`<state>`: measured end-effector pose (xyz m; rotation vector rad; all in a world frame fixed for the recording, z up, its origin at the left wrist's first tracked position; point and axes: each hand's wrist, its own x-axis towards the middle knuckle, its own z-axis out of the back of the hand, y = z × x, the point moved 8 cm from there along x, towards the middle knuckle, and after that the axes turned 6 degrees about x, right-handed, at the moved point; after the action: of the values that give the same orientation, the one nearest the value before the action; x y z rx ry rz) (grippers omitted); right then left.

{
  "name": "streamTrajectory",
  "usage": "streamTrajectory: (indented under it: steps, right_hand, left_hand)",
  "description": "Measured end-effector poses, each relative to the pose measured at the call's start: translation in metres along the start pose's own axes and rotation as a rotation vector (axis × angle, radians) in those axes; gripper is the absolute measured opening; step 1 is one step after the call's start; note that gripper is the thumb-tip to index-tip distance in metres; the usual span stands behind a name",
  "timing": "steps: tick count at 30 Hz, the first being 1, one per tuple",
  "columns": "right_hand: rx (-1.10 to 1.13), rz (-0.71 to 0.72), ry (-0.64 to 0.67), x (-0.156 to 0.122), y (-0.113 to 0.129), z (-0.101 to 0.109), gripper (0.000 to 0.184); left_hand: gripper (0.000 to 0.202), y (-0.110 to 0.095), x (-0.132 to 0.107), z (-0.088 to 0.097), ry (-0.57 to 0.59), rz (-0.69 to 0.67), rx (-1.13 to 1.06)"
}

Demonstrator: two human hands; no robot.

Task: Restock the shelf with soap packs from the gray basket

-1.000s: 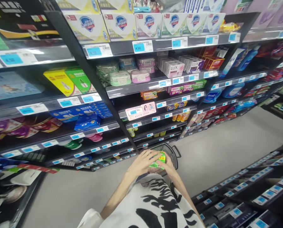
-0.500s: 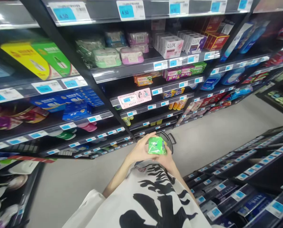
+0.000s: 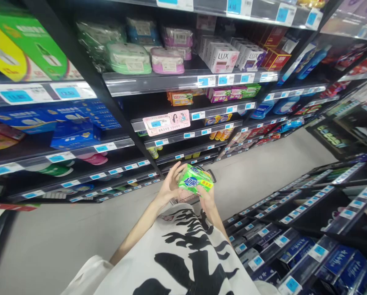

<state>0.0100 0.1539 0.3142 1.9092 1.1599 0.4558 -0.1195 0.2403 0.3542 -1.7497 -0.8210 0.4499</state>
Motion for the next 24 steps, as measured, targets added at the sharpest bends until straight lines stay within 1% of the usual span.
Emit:
streamTrajectory:
  steps: [3,5,7,9,12,14,15,16,18,20,22,23,24]
  right_hand:
    - [-0.257,0.169,-0.023,-0.007,0.016,-0.009,0.075]
    - [-0.38,0.207,0.006,-0.009,0.018,-0.012,0.077]
    - [-0.463,0.205,0.074,-0.006,0.016,-0.011,0.076]
    - [-0.541,0.208,0.18,0.001,0.013,-0.008,0.073]
    - [-0.649,0.225,0.407,0.015,0.007,0.002,0.059]
    - [-0.709,0.217,0.538,0.026,0.005,0.018,0.043]
    - [-0.739,0.209,0.591,0.032,0.006,0.029,0.036]
    - [-0.766,0.197,0.633,0.038,0.008,0.042,0.031]
    - [-0.804,0.164,0.706,0.051,0.019,0.067,0.026]
    - [-0.819,0.123,0.754,0.063,0.037,0.089,0.027]
    - [-0.791,0.106,0.736,0.075,0.06,0.106,0.035]
    - [-0.761,0.113,0.687,0.083,0.074,0.113,0.041]
    - [-0.728,0.125,0.612,0.09,0.087,0.121,0.049]
  left_hand:
    - [0.094,0.013,-0.002,0.001,-0.09,0.126,-0.144]
    - [0.09,0.022,-0.005,-0.001,-0.122,0.153,-0.223]
    - [0.084,0.028,-0.007,-0.001,-0.163,0.136,-0.274]
    - [0.081,0.034,-0.01,0.002,-0.215,0.092,-0.299]
    - [0.092,0.04,-0.012,0.006,-0.304,-0.006,-0.31]
    - [0.104,0.047,-0.009,0.005,-0.349,-0.065,-0.312]
    - [0.11,0.052,-0.005,0.001,-0.359,-0.082,-0.312]
    - [0.115,0.057,0.0,-0.005,-0.363,-0.09,-0.313]
    - [0.12,0.071,0.014,-0.025,-0.359,-0.092,-0.321]
    - [0.115,0.085,0.031,-0.051,-0.372,-0.088,-0.339]
    - [0.1,0.098,0.046,-0.077,-0.43,-0.105,-0.378]
    - [0.093,0.104,0.053,-0.09,-0.468,-0.116,-0.404]
    - [0.087,0.111,0.057,-0.102,-0.508,-0.125,-0.429]
